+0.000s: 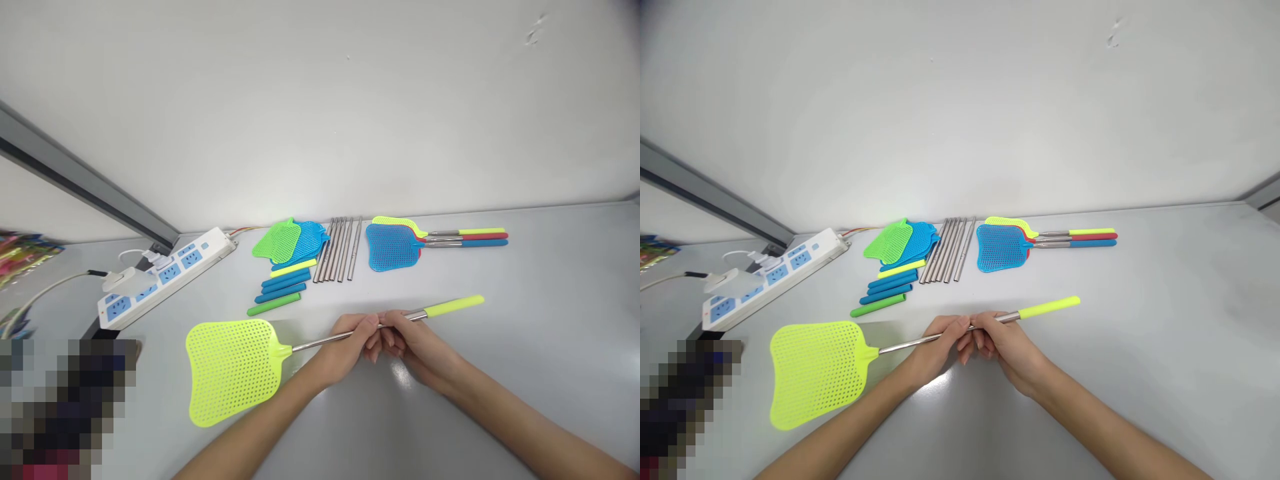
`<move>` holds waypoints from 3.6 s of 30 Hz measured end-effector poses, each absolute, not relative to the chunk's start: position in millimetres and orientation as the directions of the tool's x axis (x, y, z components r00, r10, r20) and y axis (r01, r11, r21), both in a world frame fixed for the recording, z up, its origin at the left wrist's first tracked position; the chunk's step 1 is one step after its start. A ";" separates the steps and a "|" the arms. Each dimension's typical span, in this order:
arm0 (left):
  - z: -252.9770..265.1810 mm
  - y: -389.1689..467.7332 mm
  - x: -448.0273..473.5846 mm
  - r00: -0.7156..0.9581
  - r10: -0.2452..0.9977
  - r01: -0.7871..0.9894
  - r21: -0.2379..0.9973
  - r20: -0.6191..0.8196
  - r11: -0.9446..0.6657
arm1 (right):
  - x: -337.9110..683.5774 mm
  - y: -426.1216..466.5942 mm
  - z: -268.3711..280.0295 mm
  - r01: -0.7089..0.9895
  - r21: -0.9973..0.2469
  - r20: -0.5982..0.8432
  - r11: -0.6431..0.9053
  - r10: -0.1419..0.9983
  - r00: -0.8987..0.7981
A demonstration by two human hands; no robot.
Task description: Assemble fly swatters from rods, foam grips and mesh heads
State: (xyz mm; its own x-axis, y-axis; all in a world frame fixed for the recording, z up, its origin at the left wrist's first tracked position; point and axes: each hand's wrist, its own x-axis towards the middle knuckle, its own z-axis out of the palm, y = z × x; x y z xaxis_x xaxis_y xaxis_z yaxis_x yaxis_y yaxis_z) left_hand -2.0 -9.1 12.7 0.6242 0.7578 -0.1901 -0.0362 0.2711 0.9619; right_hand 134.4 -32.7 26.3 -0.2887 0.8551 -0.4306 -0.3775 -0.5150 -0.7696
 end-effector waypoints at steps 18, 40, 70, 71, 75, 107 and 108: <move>12.3 -9.1 -1.3 0.590 0.784 0.015 0.974 -0.191 0.226 | 135.8 -32.0 20.8 -0.336 -0.798 -0.460 -0.500 0.866 -0.197; 10.7 -9.3 -1.9 0.541 0.816 0.075 0.978 -0.203 0.193 | 136.9 -30.4 20.3 -0.351 -0.787 -0.465 -0.507 0.862 -0.202; 12.9 -10.1 -1.5 0.583 0.796 0.065 0.986 -0.162 0.153 | 137.5 -31.6 26.4 -0.302 -0.790 -0.441 -0.534 0.836 -0.325; 13.9 -10.2 -1.5 0.585 0.793 0.078 0.985 -0.169 0.152 | 137.3 -31.7 26.7 -0.301 -0.789 -0.443 -0.536 0.835 -0.325; 16.3 -10.1 -1.4 0.578 0.795 0.110 0.983 -0.183 0.147 | 136.3 -32.0 26.3 -0.320 -0.787 -0.440 -0.527 0.844 -0.307; 19.3 -14.9 -1.4 0.503 0.835 0.156 0.974 -0.223 0.166 | 138.3 -30.2 21.9 -0.321 -0.797 -0.496 -0.512 0.857 -0.138; 19.8 -15.0 -1.6 0.503 0.834 0.159 0.973 -0.224 0.166 | 138.5 -30.2 22.4 -0.322 -0.798 -0.494 -0.510 0.859 -0.137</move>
